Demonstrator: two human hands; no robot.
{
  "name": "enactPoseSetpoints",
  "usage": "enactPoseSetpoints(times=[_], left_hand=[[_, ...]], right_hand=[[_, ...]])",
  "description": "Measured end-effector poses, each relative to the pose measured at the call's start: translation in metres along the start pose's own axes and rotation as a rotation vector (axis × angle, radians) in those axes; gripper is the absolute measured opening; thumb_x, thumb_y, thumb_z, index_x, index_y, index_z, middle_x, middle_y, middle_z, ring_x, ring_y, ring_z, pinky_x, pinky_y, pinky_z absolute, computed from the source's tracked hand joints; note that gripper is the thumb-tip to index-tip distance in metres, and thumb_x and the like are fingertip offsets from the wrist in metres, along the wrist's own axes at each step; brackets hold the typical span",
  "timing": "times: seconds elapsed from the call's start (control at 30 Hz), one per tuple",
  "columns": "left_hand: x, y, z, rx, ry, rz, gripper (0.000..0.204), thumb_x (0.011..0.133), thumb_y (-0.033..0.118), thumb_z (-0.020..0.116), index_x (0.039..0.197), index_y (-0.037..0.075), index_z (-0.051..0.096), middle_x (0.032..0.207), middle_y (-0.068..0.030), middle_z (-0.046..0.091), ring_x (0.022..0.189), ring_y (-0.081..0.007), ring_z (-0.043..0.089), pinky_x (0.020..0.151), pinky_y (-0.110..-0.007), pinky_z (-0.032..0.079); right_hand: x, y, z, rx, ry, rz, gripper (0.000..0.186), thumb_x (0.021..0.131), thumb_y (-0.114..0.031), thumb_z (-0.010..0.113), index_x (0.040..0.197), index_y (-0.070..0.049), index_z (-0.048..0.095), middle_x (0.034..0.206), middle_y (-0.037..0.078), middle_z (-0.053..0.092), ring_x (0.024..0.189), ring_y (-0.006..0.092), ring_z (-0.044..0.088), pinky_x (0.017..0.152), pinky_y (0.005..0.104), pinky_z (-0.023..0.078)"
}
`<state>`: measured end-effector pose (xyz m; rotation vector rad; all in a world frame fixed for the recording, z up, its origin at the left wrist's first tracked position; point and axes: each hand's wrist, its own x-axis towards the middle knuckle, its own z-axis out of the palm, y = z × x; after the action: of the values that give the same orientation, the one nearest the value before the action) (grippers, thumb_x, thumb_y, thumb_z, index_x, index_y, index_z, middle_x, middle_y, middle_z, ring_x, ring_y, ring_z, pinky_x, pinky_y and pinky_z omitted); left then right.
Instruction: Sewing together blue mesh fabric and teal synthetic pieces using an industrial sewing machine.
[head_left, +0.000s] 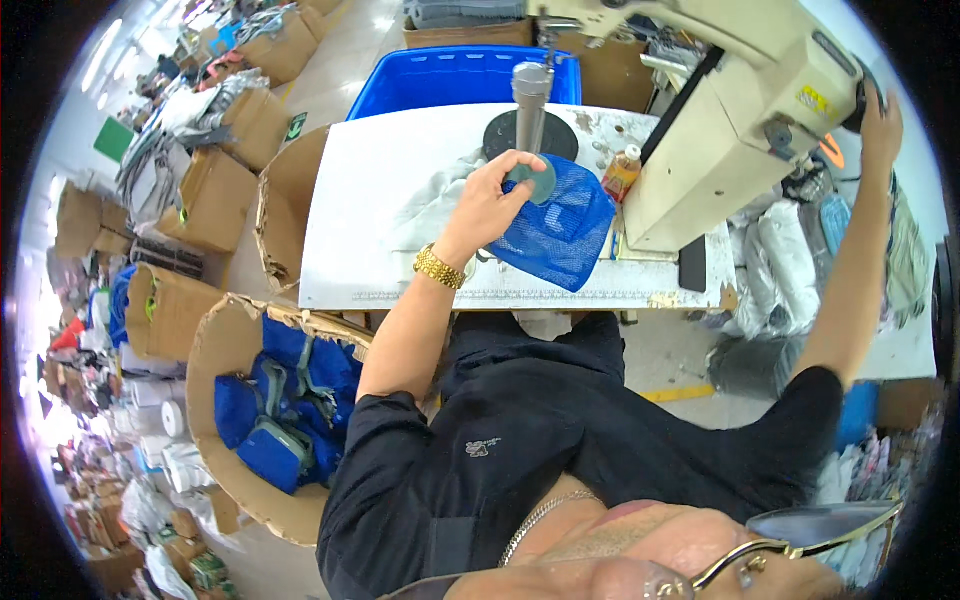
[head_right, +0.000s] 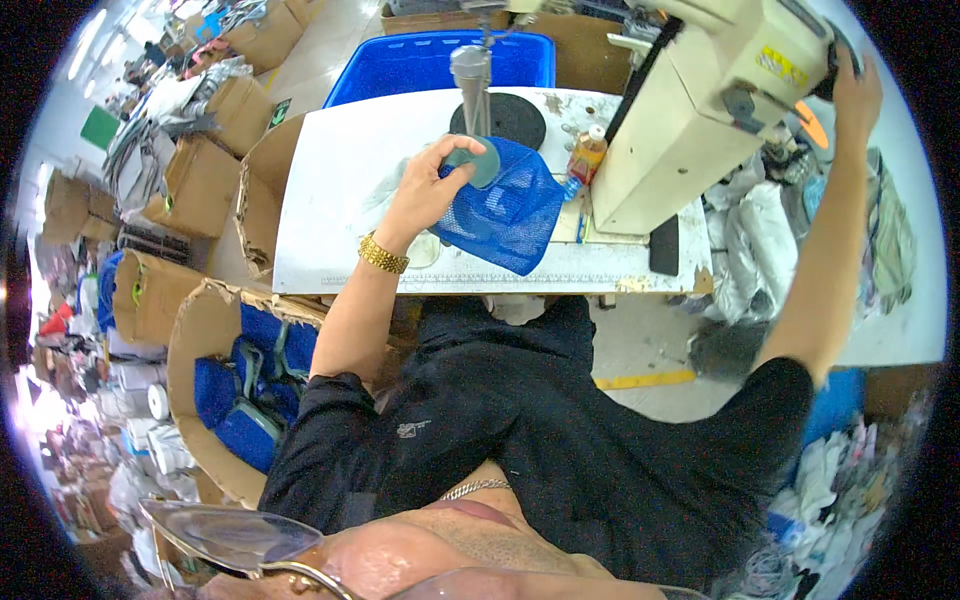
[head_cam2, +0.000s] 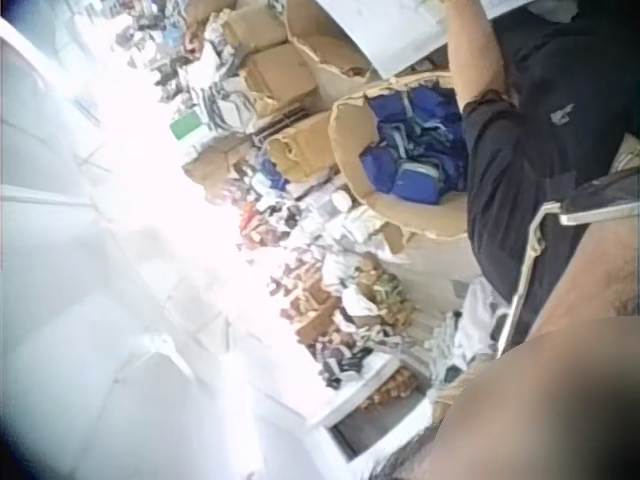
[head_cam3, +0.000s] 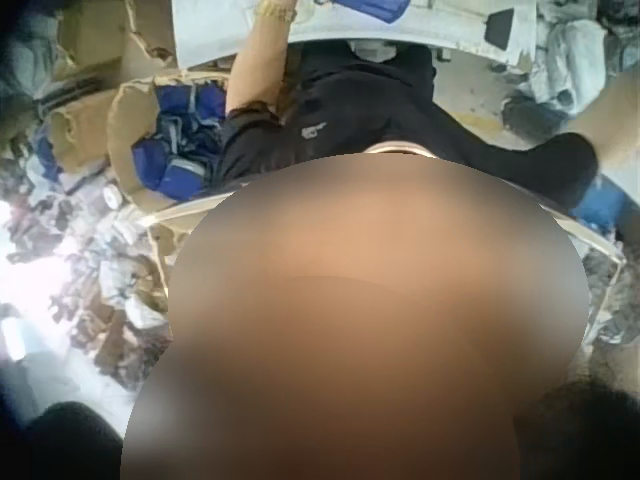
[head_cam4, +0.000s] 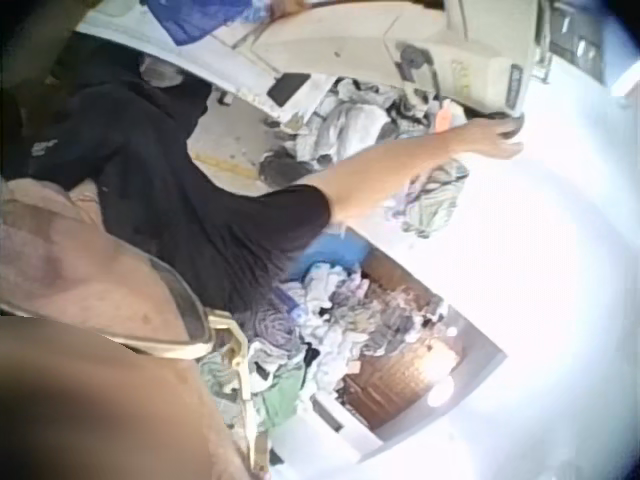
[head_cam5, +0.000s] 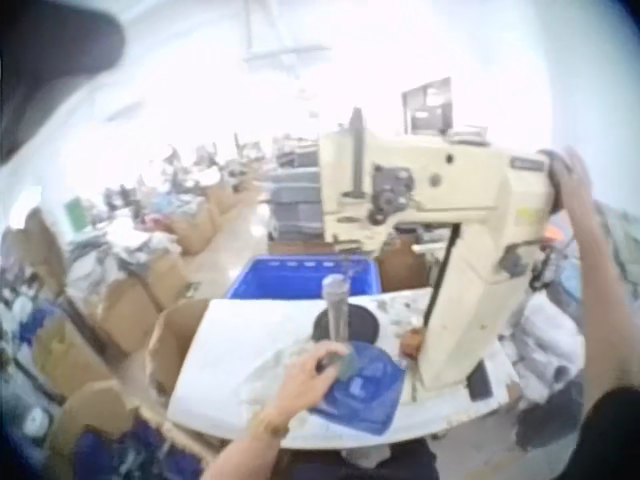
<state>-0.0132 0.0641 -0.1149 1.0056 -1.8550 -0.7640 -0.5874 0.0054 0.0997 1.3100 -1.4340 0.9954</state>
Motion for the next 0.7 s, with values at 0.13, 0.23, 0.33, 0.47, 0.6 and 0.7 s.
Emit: enactPoseSetpoints(times=[0.13, 0.23, 0.33, 0.47, 0.6, 0.7], left_hand=[[0.003, 0.013, -0.006, -0.090, 0.048, 0.056, 0.014, 0.090, 0.018, 0.062, 0.097, 0.006, 0.065, 0.090, -0.0078, 0.068, 0.075, -0.0195, 0.063, 0.068, -0.031, 0.048], [0.009, 0.019, -0.016, 0.006, -0.016, 0.107, 0.017, 0.091, 0.020, 0.060, 0.097, 0.005, 0.066, 0.090, -0.0105, 0.068, 0.075, -0.0246, 0.064, 0.068, -0.033, 0.048], [0.017, 0.027, -0.032, 0.082, -0.065, 0.236, 0.019, 0.092, 0.022, 0.057, 0.093, 0.005, 0.066, 0.087, -0.0131, 0.067, 0.077, -0.0281, 0.065, 0.068, -0.036, 0.050], [0.046, 0.036, -0.075, 0.791, 0.104, 0.387, 0.013, 0.089, 0.020, 0.057, 0.091, 0.012, 0.067, 0.078, -0.0082, 0.057, 0.075, -0.0272, 0.061, 0.067, -0.040, 0.049], [0.114, 0.017, -0.079, 1.020, 0.287, 0.624, 0.012, 0.086, 0.020, 0.060, 0.091, 0.014, 0.069, 0.079, -0.0071, 0.057, 0.080, -0.0245, 0.061, 0.068, -0.040, 0.050], [0.156, -0.013, -0.058, 0.815, 0.199, 0.635, 0.013, 0.084, 0.020, 0.059, 0.089, 0.017, 0.071, 0.085, -0.0033, 0.062, 0.088, -0.0246, 0.062, 0.073, -0.040, 0.049]], right_hand=[[-0.102, -0.185, -0.063, 0.824, -0.065, 0.412, 0.027, 0.095, -0.011, 0.053, 0.117, 0.000, 0.063, 0.108, 0.009, 0.067, 0.094, 0.0140, 0.063, 0.084, 0.0273, 0.049], [-0.150, -0.328, -0.076, 1.225, -0.730, 0.223, 0.036, 0.093, -0.005, 0.053, 0.129, -0.010, 0.057, 0.088, 0.002, 0.062, 0.079, 0.0109, 0.060, 0.074, 0.0278, 0.051], [-0.156, -0.375, -0.045, 1.065, -0.851, -0.298, 0.033, 0.092, -0.009, 0.055, 0.125, -0.008, 0.059, 0.083, 0.001, 0.062, 0.074, 0.0095, 0.060, 0.070, 0.0260, 0.051], [-0.146, -0.378, -0.026, 1.351, -1.168, 0.175, 0.021, 0.096, -0.017, 0.054, 0.109, -0.004, 0.065, 0.084, 0.003, 0.065, 0.072, 0.0118, 0.060, 0.068, 0.0275, 0.050], [-0.145, -0.381, -0.012, 1.619, -1.134, 0.593, 0.021, 0.096, -0.019, 0.054, 0.104, -0.003, 0.065, 0.088, 0.004, 0.066, 0.077, 0.0113, 0.061, 0.070, 0.0248, 0.048], [-0.153, -0.389, -0.013, 1.732, -0.990, 0.868, 0.020, 0.096, -0.020, 0.056, 0.104, -0.003, 0.064, 0.091, 0.005, 0.067, 0.081, 0.0123, 0.063, 0.072, 0.0255, 0.048]])
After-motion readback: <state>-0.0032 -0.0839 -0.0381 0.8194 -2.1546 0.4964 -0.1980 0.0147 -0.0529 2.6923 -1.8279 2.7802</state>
